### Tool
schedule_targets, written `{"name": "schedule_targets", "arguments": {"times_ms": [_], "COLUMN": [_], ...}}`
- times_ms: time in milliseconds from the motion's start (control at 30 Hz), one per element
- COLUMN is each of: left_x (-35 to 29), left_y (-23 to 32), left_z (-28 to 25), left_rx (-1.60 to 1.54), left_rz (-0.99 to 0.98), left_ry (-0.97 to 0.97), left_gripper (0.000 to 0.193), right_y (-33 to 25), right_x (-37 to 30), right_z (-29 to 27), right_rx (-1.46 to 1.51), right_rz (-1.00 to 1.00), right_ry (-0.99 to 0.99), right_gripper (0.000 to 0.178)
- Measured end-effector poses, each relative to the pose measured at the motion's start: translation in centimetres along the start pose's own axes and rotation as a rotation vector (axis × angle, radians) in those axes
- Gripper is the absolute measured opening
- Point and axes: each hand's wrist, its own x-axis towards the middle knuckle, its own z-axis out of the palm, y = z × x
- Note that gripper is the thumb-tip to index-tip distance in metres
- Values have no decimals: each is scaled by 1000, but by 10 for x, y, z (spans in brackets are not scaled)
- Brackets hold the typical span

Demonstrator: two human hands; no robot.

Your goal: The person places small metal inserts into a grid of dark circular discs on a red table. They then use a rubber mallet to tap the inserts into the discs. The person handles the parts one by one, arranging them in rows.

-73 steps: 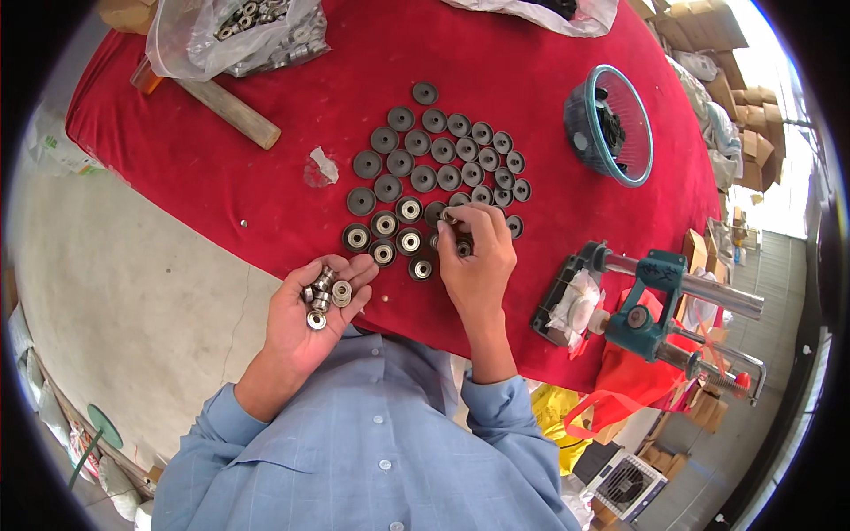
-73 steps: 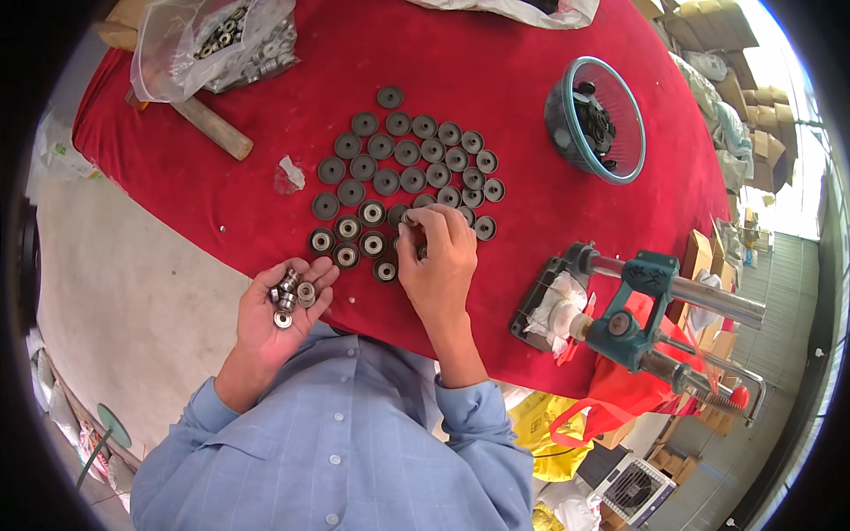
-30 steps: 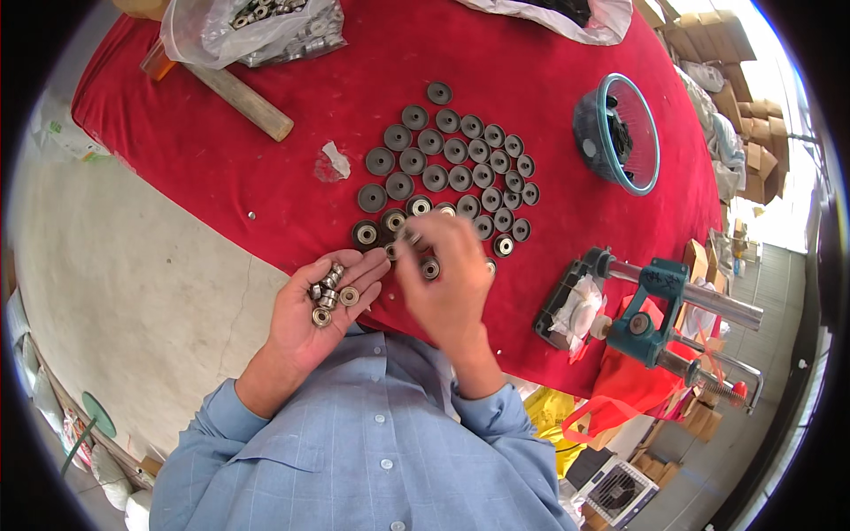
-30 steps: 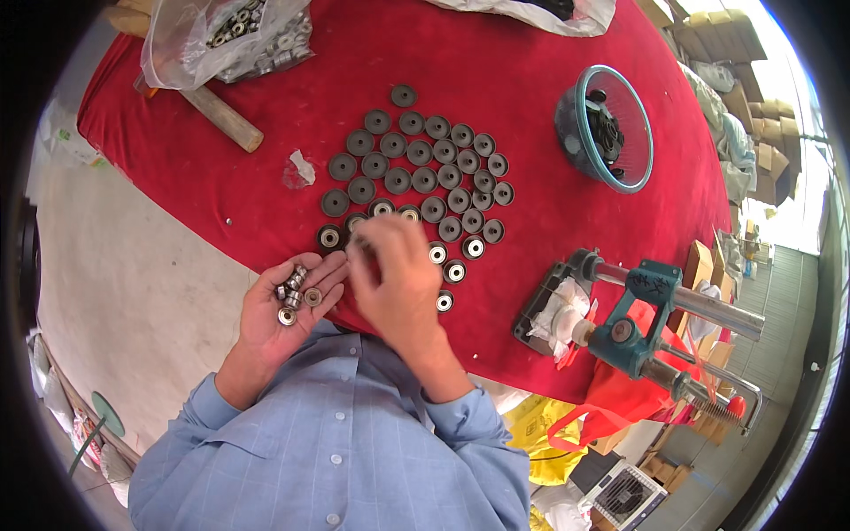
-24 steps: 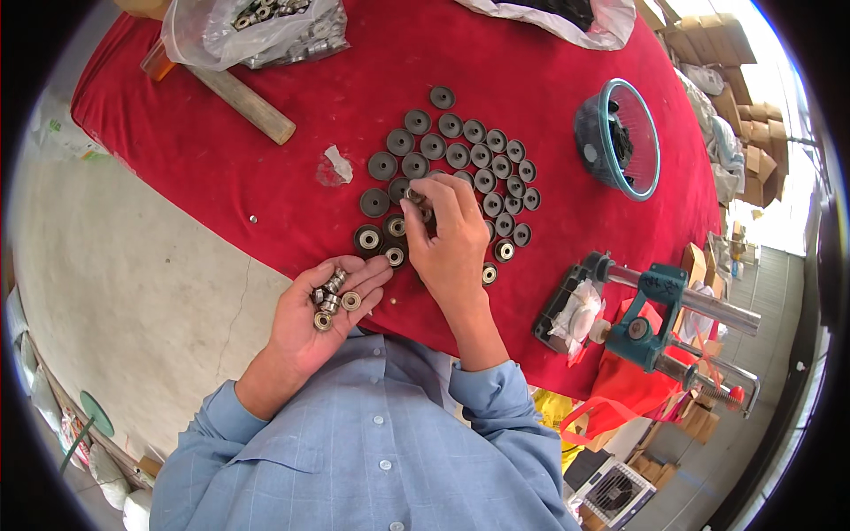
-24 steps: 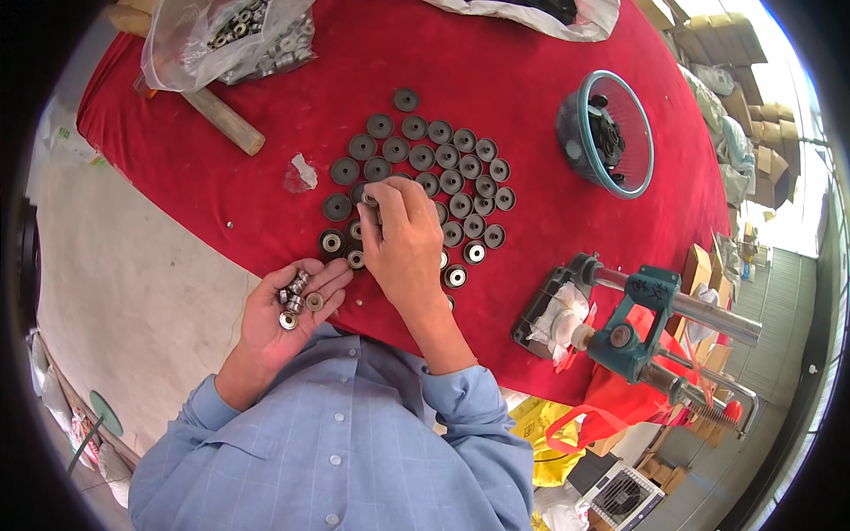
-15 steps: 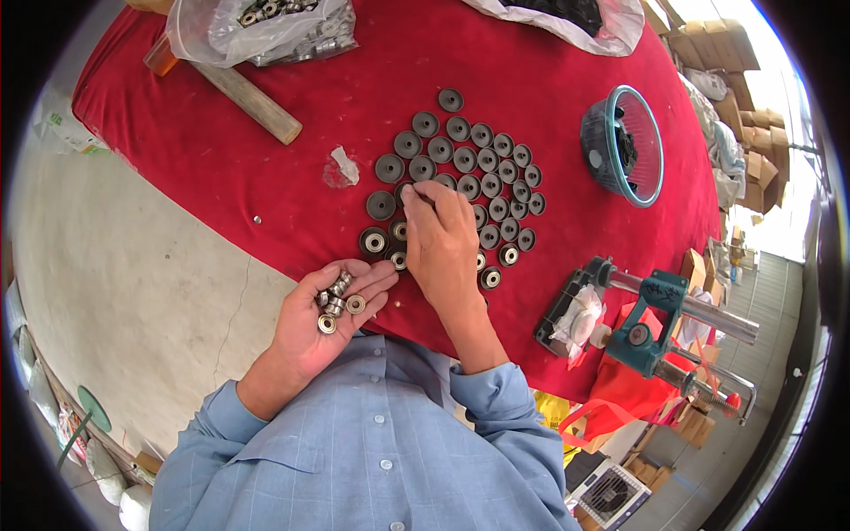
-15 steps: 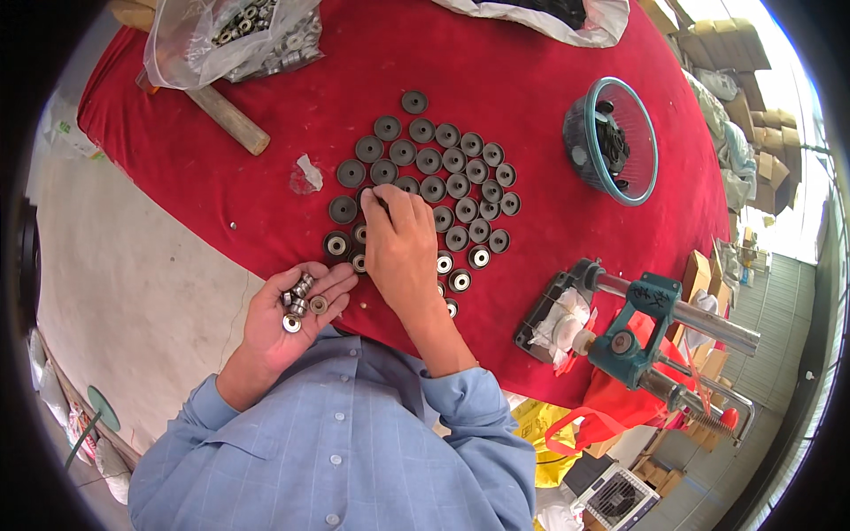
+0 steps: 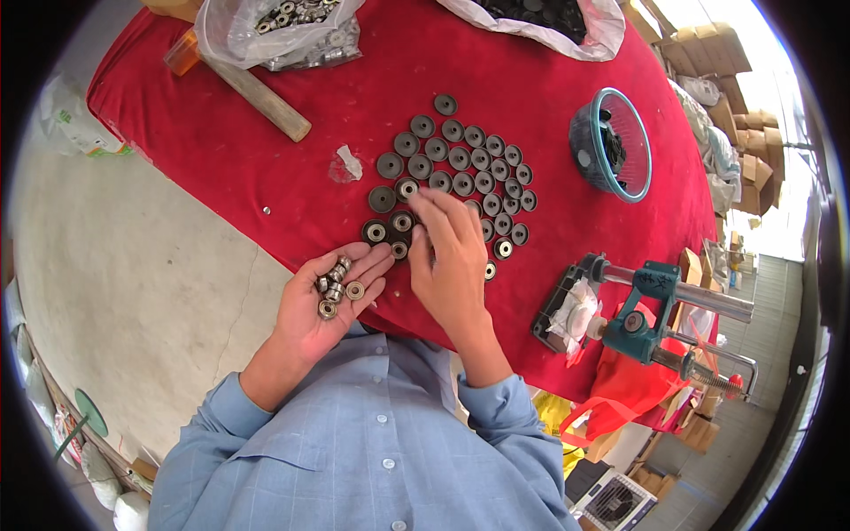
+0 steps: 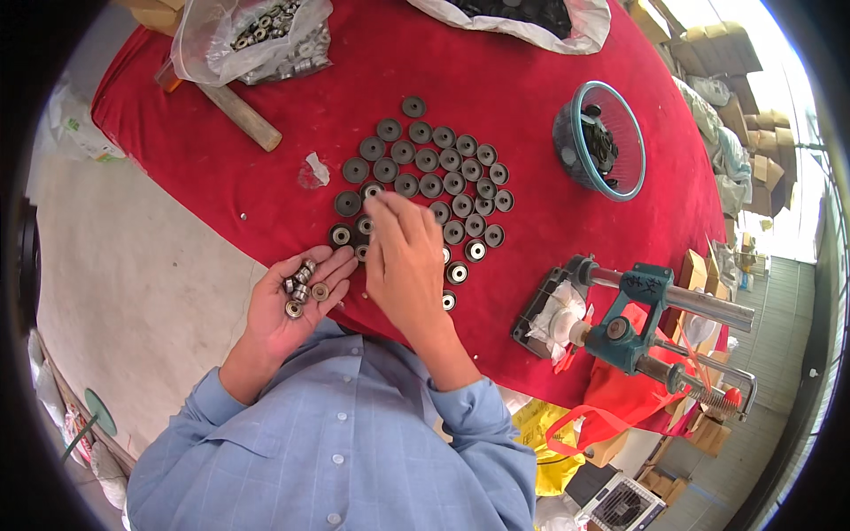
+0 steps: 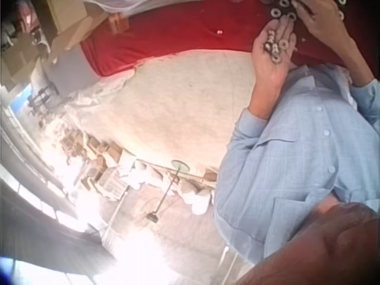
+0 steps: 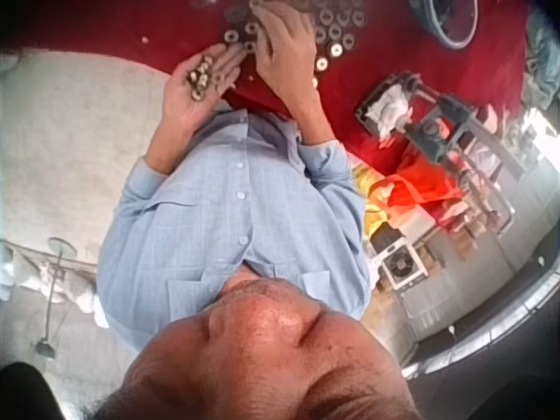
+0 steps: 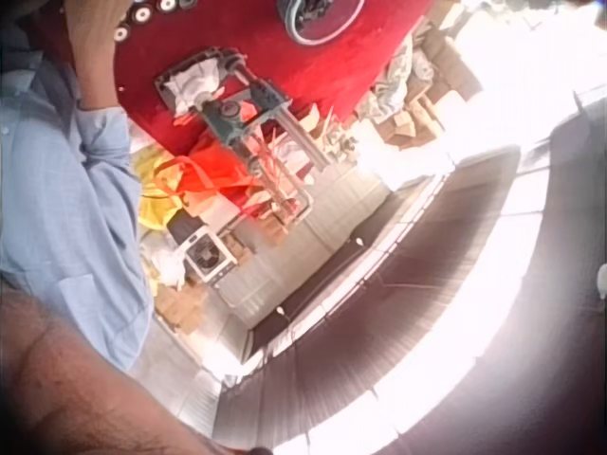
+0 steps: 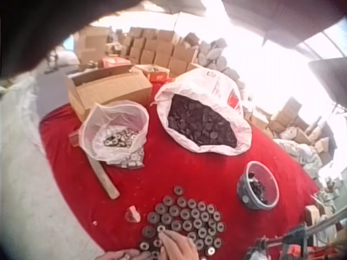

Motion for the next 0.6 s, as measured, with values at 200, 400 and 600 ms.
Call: {"name": "schedule_targets", "arguments": {"times_ms": [200, 400, 600], "left_x": [6, 0, 5], "left_y": [-1, 0, 0], "left_z": [-29, -21, -18], "left_rx": [-128, -31, -67], "left_rz": [-9, -20, -39], "left_ry": [-129, -6, -78], "left_gripper": [36, 37, 48], "right_y": [-34, -23, -10], "right_x": [-20, -24, -4], "right_z": [2, 13, 13], "right_rx": [158, 92, 190], "right_rz": [-131, -265, -158], "right_ry": [-251, -292, -148], "right_gripper": [42, 40, 20]}}
